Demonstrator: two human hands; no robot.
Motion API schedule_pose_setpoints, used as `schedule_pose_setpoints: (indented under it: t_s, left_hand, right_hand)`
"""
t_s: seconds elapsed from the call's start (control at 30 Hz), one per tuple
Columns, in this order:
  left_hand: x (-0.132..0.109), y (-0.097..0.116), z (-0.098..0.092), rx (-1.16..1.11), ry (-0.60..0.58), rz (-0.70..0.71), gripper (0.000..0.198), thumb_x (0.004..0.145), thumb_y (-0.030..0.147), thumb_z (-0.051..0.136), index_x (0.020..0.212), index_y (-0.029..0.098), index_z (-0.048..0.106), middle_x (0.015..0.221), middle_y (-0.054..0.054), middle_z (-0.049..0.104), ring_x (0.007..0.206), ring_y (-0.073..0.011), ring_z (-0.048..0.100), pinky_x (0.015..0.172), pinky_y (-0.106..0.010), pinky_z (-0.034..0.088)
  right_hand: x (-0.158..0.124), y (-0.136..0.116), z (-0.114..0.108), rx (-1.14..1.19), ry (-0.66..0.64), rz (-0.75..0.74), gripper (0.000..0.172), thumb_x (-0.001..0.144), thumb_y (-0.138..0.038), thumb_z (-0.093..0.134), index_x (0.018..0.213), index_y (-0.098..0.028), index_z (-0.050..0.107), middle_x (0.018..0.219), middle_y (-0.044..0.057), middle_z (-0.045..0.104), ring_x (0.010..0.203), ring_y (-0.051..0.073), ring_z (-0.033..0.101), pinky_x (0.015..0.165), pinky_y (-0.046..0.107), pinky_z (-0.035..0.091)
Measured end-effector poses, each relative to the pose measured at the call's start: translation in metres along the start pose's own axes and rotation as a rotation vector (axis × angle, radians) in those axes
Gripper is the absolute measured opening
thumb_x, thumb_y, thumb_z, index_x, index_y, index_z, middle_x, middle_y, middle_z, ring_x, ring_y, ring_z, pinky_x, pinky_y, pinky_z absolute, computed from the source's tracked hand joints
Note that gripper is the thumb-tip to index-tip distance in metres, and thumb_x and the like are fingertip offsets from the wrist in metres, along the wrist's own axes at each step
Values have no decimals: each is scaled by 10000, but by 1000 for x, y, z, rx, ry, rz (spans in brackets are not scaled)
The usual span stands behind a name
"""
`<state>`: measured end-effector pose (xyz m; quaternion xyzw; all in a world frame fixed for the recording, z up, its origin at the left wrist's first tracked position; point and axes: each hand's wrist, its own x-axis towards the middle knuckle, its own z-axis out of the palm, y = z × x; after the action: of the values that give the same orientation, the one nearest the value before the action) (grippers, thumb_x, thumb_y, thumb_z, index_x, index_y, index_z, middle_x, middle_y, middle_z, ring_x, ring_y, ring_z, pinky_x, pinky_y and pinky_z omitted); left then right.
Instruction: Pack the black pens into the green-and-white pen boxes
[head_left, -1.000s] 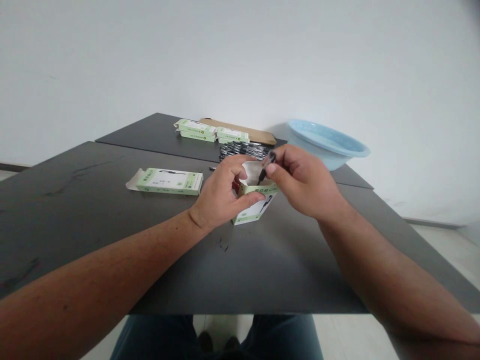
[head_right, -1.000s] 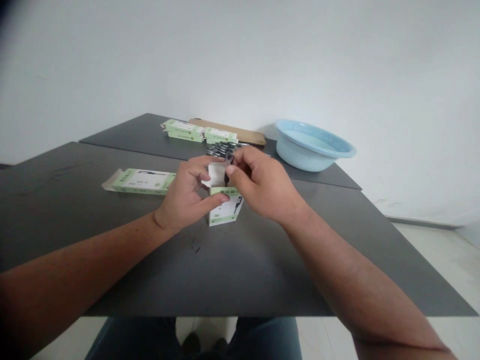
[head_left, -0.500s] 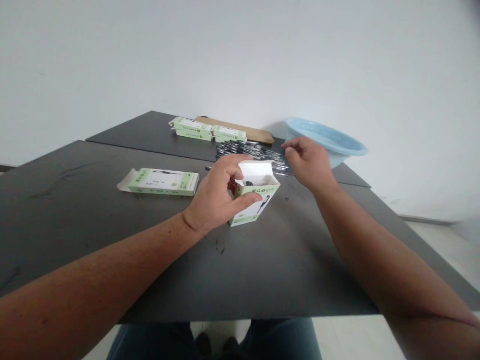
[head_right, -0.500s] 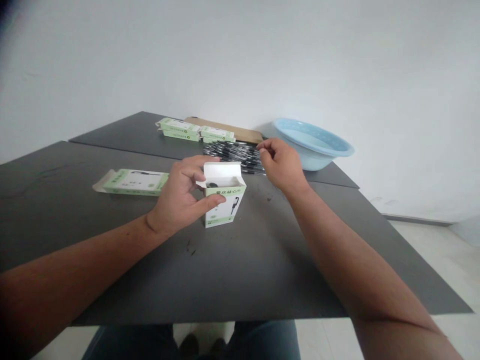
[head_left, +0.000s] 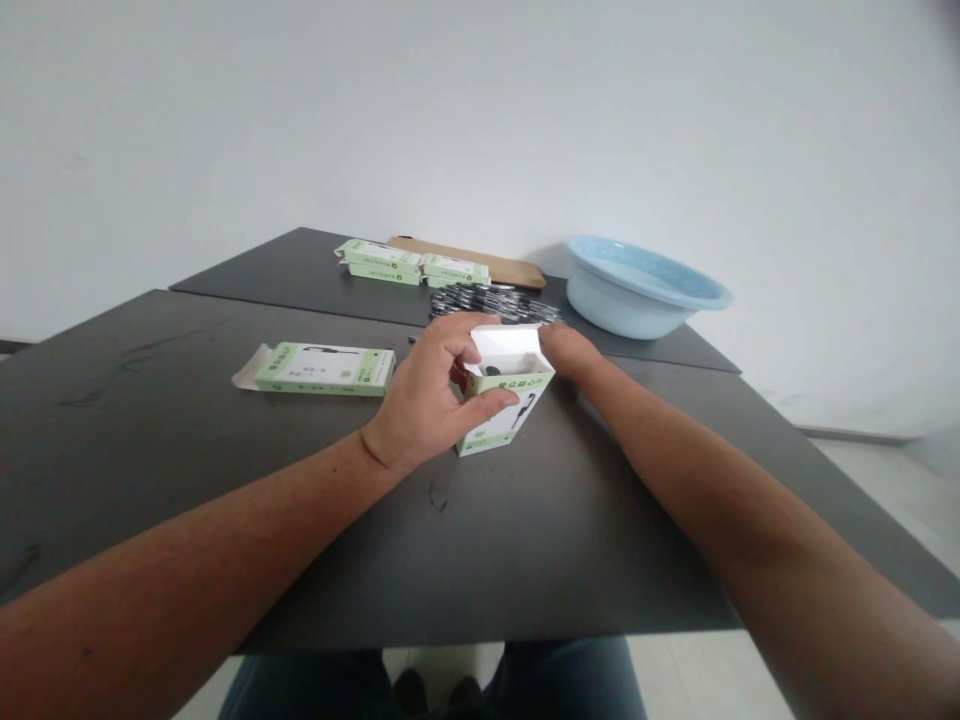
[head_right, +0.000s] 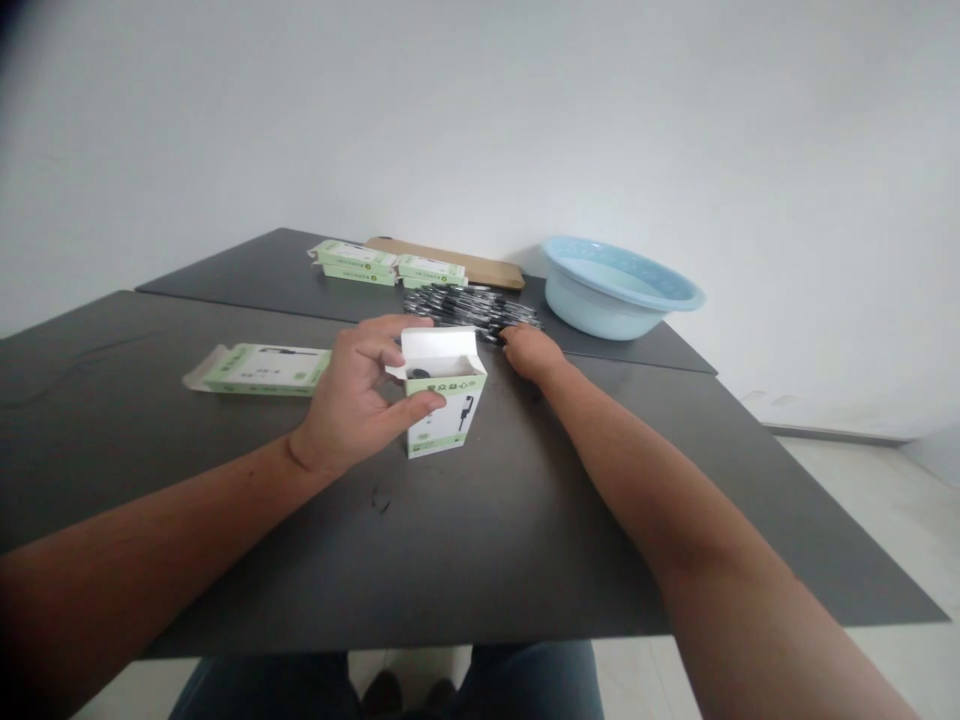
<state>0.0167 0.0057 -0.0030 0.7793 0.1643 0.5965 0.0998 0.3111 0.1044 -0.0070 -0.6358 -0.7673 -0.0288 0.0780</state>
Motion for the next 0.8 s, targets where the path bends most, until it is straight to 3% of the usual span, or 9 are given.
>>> schedule_pose_setpoints:
  t_s: [0.13, 0.2, 0.27, 0.33, 0.4, 0.57, 0.7, 0.8]
  left_hand:
    - [0, 0, 1, -22, -3, 4, 520, 853, 334, 925, 1121, 272, 483, 1432, -145, 680, 1296, -307, 696, 821, -411, 636]
    - [-1, 1, 1, -19, -7, -6, 512, 860, 338, 918, 1114, 272, 479, 1432, -146, 679, 1270, -300, 707, 814, -411, 635]
    - [0, 1, 1, -28, -10, -17, 510, 863, 337, 915, 1111, 267, 475, 1431, -145, 680, 1219, -283, 725, 774, -383, 628]
    - [0, 1, 1, -38, -5, -6, 515, 862, 335, 917, 1115, 262, 474, 1422, -144, 684, 1180, -268, 733, 747, -356, 615]
    - [0, 2, 1, -38, -1, 11, 513, 864, 332, 917, 1118, 258, 478, 1416, -142, 687, 1169, -261, 731, 742, -340, 604]
    - [1, 3, 1, -39, -8, 41, 492, 873, 325, 914, 1119, 249, 494, 1419, -141, 685, 1191, -265, 725, 824, -356, 603]
    - [1, 1, 1, -44, -4, 65, 515, 864, 357, 926, 1132, 253, 498, 1424, -148, 680, 1316, -303, 684, 1029, -462, 587]
    - [1, 1, 1, -35, -4, 42, 493, 881, 366, 911, 1118, 262, 491, 1419, -147, 681, 1331, -306, 672, 1071, -501, 574]
  right_hand:
    - [-23, -10, -40, 72, 186, 24, 396, 1042, -205, 499, 1364, -136, 718, 1346, 193, 768, 1244, 323, 716, 1097, 461, 559]
    - [-40, -20, -69, 267, 375, 19, 341, 1027, -262, 524, 1286, -184, 732, 1137, 131, 809, 1012, 300, 761, 930, 470, 614]
    - [-60, -36, -98, 604, 567, -26, 254, 983, -260, 573, 1199, -231, 705, 854, 50, 750, 708, 240, 696, 696, 425, 602]
    - [-80, -56, -122, 866, 626, -135, 164, 968, -250, 610, 1124, -266, 660, 764, 9, 669, 570, 190, 596, 538, 365, 519]
    - [-96, -75, -134, 945, 610, -251, 119, 990, -259, 636, 1105, -277, 659, 809, 10, 670, 587, 169, 588, 526, 339, 492]
    - [-112, -106, -123, 868, 494, -344, 108, 931, -244, 740, 1031, -249, 699, 872, 1, 676, 723, 167, 617, 674, 340, 521]
    - [-114, -108, -104, 709, 307, -316, 68, 889, -189, 715, 940, -226, 688, 892, 11, 694, 757, 173, 599, 706, 342, 486]
    - [-116, -103, -97, 615, 313, -333, 92, 879, -199, 736, 947, -226, 680, 903, 10, 642, 768, 167, 572, 711, 334, 470]
